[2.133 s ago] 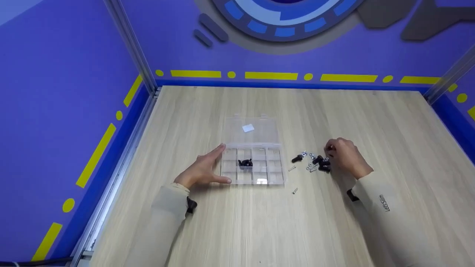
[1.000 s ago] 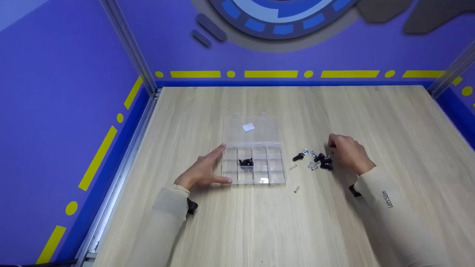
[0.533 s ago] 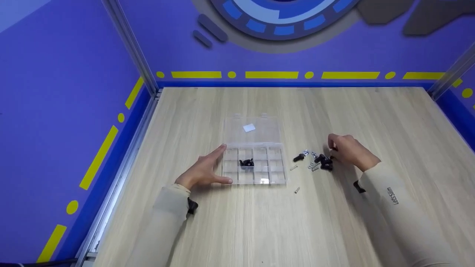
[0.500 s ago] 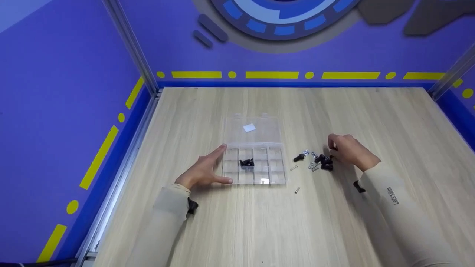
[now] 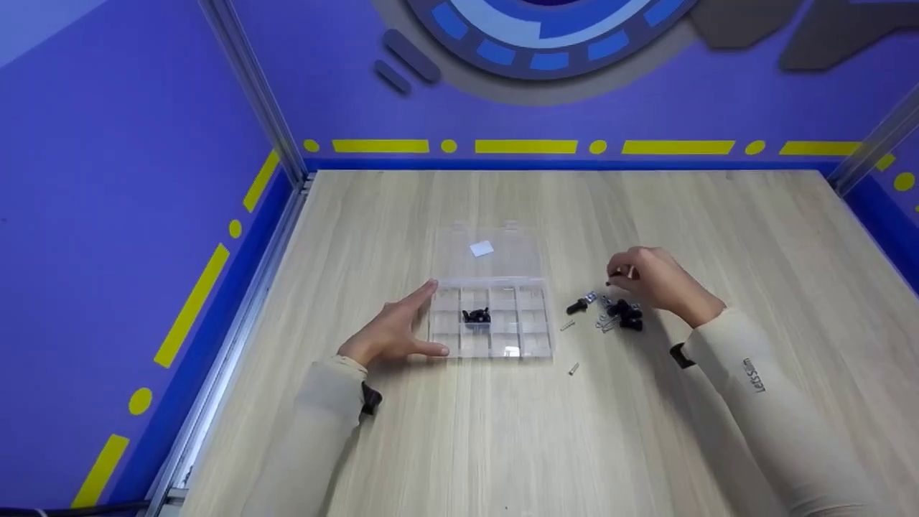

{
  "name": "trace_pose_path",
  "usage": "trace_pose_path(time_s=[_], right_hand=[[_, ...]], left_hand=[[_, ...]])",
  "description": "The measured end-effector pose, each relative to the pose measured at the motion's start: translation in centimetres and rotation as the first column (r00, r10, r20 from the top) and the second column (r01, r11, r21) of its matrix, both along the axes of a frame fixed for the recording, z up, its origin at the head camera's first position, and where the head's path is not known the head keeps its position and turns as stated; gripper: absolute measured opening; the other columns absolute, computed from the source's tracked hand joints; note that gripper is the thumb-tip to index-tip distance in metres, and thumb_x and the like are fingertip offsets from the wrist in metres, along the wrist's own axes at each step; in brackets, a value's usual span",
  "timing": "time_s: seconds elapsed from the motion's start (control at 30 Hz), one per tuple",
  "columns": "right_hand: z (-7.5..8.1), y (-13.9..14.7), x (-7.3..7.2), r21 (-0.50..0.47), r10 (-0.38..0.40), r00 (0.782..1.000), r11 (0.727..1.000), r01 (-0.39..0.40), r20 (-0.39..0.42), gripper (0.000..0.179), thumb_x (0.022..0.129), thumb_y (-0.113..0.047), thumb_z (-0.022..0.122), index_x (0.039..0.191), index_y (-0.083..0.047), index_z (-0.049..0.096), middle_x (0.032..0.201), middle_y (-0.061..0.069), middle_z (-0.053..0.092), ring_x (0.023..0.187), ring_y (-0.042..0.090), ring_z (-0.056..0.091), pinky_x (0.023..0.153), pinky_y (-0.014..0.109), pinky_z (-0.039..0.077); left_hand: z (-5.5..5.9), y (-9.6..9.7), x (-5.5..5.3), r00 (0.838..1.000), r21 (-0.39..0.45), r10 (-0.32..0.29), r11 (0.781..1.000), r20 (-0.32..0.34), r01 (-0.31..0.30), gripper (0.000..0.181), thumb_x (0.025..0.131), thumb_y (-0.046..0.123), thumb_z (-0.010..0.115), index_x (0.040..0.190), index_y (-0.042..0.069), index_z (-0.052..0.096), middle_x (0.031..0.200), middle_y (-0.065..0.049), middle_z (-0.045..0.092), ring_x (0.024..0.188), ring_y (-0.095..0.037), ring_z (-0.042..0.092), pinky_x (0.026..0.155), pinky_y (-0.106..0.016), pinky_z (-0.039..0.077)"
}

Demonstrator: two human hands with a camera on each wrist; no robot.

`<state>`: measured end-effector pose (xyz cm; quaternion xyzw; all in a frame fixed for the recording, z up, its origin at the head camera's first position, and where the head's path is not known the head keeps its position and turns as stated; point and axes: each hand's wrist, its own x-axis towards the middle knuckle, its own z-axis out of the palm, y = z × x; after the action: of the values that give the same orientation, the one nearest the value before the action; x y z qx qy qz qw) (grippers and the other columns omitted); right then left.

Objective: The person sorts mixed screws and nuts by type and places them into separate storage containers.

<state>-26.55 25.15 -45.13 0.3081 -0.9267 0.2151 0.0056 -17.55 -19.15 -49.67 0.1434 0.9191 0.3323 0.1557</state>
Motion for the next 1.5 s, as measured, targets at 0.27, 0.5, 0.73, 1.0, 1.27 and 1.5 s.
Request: trace_pose_path(time_s=[0.27,0.5,0.73,1.0,1.27,1.5], right_hand=[[0.1,-2.4,0.1,-0.057,0.012,1.000,0.998,-0.011,0.013,0.004,0.095,-0.004,0.073,0.094,-0.006,0.077,0.082,0.005,0.073,0.067,0.015,0.063,0.061,0.035,0.053],[0.0,-4.8,0.7,-0.154,0.062,0.989,0.985,-0.082,-0.134,0.009,0.091,0.004,0.072,0.093,-0.003,0.077,0.087,0.007,0.075,0.071,0.017,0.068,0.063,0.035,0.058],[0.8,-7.6,1.2,-0.160,0.138,0.979,0.974,-0.162,-0.149,0.009,0.090,0.004,0.073,0.094,-0.002,0.079,0.089,0.007,0.076,0.075,0.018,0.069,0.065,0.034,0.060],[1.1,-10.9,2.1,-0.138,0.209,0.971,0.965,-0.224,-0.117,0.013,0.089,0.008,0.068,0.098,-0.001,0.072,0.090,0.007,0.069,0.076,0.016,0.064,0.066,0.032,0.058],[1.1,-13.0,2.7,-0.059,0.294,0.953,0.953,-0.298,-0.073,0.025,0.090,0.011,0.059,0.100,-0.001,0.079,0.086,0.007,0.063,0.074,0.014,0.058,0.066,0.029,0.053],[1.2,-13.9,3.0,-0.039,0.318,0.947,0.947,-0.320,-0.057,0.018,0.092,0.008,0.062,0.096,-0.002,0.075,0.090,0.008,0.068,0.079,0.016,0.062,0.069,0.031,0.057]], left_hand=[[-0.1,0.1,0.2,1.000,0.007,0.011,1.000,0.025,-0.011,0.120,0.078,0.047,0.089,0.167,0.019,0.013,0.172,0.003,0.011,0.156,-0.019,0.014,0.127,-0.042,0.015],[0.1,0.1,0.2,0.999,0.017,0.017,1.000,0.034,-0.018,0.120,0.077,0.044,0.091,0.167,0.019,0.014,0.172,0.002,0.012,0.157,-0.020,0.014,0.127,-0.041,0.016],[0.1,0.1,0.3,0.999,0.024,0.022,0.999,0.037,-0.023,0.120,0.078,0.044,0.090,0.167,0.019,0.014,0.172,0.002,0.012,0.157,-0.019,0.014,0.127,-0.041,0.017],[0.3,0.3,0.2,0.999,0.014,0.016,1.000,0.032,-0.016,0.118,0.079,0.045,0.089,0.167,0.018,0.014,0.172,0.002,0.011,0.157,-0.020,0.014,0.127,-0.043,0.017],[0.3,0.3,0.2,0.999,0.017,0.008,1.000,0.033,-0.008,0.120,0.078,0.045,0.089,0.167,0.018,0.014,0.172,0.000,0.011,0.157,-0.020,0.013,0.127,-0.042,0.017],[0.4,0.2,0.1,1.000,0.029,0.013,0.999,0.028,-0.014,0.119,0.078,0.045,0.089,0.167,0.018,0.014,0.172,0.001,0.012,0.157,-0.022,0.014,0.127,-0.043,0.016]])
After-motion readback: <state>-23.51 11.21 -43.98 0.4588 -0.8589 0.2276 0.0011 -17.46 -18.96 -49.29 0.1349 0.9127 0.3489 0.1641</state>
